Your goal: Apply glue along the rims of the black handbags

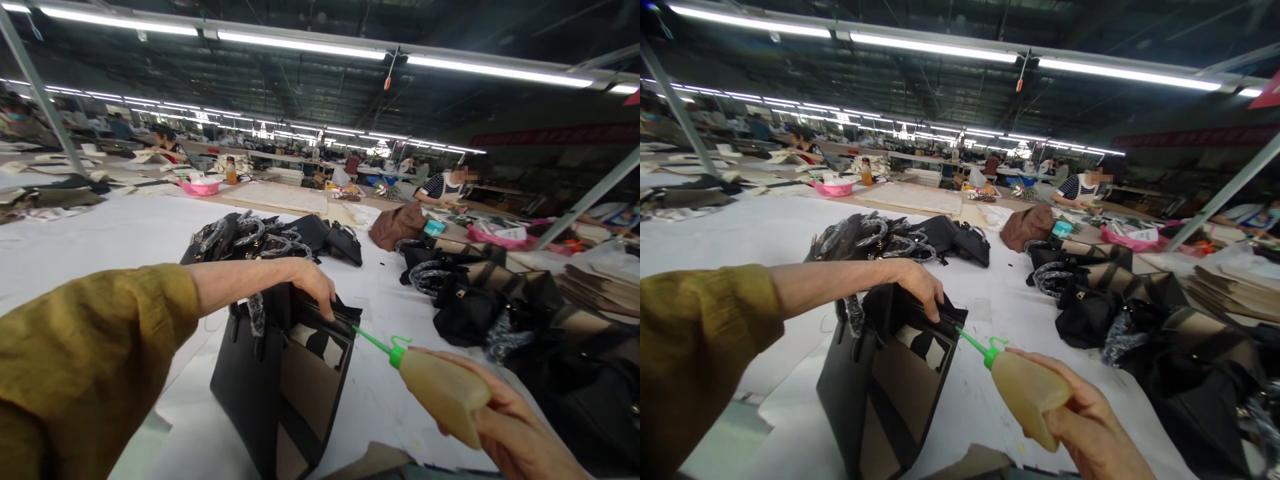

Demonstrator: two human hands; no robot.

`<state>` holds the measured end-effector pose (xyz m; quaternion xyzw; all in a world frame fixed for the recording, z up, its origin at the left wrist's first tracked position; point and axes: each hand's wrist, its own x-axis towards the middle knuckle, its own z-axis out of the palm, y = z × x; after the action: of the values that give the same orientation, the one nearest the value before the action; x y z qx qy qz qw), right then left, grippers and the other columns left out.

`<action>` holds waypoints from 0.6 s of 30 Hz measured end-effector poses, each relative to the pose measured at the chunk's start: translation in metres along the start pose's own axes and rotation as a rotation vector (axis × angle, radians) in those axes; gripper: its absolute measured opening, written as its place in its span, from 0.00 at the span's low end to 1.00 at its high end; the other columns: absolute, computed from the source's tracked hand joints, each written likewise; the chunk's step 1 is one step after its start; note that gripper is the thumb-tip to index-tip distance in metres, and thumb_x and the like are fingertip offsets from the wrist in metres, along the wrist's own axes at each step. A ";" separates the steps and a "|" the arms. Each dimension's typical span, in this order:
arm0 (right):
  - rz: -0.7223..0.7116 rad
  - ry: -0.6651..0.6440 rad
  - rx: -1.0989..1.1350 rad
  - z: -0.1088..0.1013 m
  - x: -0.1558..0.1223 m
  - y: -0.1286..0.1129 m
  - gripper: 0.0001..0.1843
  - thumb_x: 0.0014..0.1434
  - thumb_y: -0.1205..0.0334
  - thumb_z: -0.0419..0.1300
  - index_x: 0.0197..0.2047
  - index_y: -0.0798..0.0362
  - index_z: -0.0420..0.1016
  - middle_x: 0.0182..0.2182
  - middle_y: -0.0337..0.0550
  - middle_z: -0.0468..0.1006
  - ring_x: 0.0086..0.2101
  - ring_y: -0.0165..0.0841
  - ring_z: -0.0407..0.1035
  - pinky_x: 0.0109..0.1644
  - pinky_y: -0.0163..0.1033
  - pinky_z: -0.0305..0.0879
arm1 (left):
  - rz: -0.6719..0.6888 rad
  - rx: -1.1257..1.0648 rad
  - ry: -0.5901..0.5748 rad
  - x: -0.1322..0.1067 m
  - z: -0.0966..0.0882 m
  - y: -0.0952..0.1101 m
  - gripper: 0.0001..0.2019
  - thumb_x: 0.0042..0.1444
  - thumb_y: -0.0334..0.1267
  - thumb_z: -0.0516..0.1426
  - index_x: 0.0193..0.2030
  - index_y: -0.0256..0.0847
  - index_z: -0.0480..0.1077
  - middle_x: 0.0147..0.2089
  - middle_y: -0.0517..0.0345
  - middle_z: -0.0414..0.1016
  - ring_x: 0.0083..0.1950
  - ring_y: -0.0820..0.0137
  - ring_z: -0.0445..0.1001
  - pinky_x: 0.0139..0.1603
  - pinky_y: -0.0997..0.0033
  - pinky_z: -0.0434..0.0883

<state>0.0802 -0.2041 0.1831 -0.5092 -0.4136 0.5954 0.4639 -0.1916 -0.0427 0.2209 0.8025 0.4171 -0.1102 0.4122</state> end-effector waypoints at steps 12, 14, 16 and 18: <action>-0.023 0.058 -0.110 0.004 0.005 -0.008 0.19 0.32 0.61 0.68 0.33 0.48 0.83 0.38 0.48 0.81 0.38 0.48 0.72 0.32 0.39 0.69 | -0.013 0.036 -0.195 0.010 0.004 -0.003 0.14 0.42 0.43 0.61 0.36 0.41 0.77 0.32 0.62 0.78 0.36 0.66 0.74 0.38 0.72 0.70; -0.019 0.068 -0.117 0.004 0.005 -0.009 0.19 0.32 0.62 0.67 0.34 0.48 0.83 0.38 0.49 0.81 0.39 0.48 0.72 0.32 0.38 0.69 | -0.018 0.059 -0.190 0.011 0.005 -0.003 0.14 0.43 0.43 0.60 0.38 0.41 0.77 0.33 0.61 0.79 0.36 0.66 0.74 0.38 0.72 0.70; -0.014 0.065 -0.136 0.003 0.006 -0.010 0.20 0.31 0.64 0.65 0.34 0.49 0.83 0.38 0.49 0.80 0.39 0.48 0.72 0.33 0.37 0.69 | -0.009 0.087 -0.186 0.011 0.004 -0.002 0.16 0.44 0.44 0.60 0.39 0.41 0.77 0.36 0.60 0.79 0.37 0.65 0.74 0.39 0.71 0.70; -0.016 0.054 -0.161 0.001 0.007 -0.011 0.21 0.31 0.65 0.64 0.34 0.50 0.83 0.39 0.50 0.80 0.40 0.48 0.72 0.35 0.37 0.69 | 0.003 0.117 -0.176 0.012 0.004 -0.002 0.17 0.43 0.44 0.61 0.40 0.40 0.77 0.38 0.58 0.79 0.39 0.64 0.74 0.42 0.69 0.69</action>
<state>0.0800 -0.1953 0.1921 -0.5573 -0.4514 0.5426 0.4374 -0.1851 -0.0380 0.2114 0.8131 0.3710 -0.2038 0.3997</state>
